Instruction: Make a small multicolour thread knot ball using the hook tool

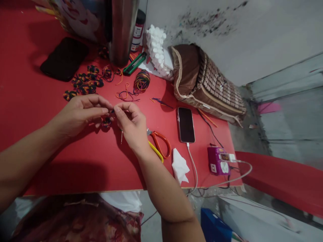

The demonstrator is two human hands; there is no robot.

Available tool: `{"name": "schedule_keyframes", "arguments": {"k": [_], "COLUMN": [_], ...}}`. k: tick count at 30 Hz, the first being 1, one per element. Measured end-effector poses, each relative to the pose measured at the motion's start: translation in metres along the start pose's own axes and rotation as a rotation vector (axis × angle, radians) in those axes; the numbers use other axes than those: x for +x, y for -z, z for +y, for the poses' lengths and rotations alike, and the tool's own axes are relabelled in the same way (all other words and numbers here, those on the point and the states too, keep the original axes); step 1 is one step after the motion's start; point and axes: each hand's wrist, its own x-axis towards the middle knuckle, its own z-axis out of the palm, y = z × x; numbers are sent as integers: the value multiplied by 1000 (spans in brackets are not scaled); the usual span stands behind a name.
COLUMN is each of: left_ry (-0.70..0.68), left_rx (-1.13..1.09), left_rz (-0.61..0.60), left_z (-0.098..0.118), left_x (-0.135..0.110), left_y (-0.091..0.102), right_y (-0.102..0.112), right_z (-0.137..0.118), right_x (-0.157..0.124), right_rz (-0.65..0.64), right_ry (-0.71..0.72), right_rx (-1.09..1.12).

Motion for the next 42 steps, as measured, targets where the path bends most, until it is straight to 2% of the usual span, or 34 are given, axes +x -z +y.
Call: {"name": "schedule_keyframes", "arguments": {"k": [9, 13, 18, 26, 30, 34, 42], "left_ry": [74, 131, 128, 90, 118, 142, 81], "left_rx": [-45, -52, -65, -103, -176, -173, -131], "left_rz": [-95, -99, -67, -40, -8, -7, -17], "left_z": [-3, 1, 2, 1, 3, 4, -2], "left_x": [4, 3, 5, 8, 10, 10, 8], "left_y": [10, 12, 15, 14, 14, 14, 8], "right_y": [-3, -3, -3, 0, 2, 1, 2], "right_z": [-7, -7, -7, -5, -2, 0, -1], "right_x": [-8, -10, -10, -3, 1, 4, 3], "right_rz": [43, 92, 136, 99, 83, 84, 39], "right_ry": [-96, -80, -76, -12, 41, 34, 41], "right_rx": [17, -15, -3, -63, -83, -80, -104]}}
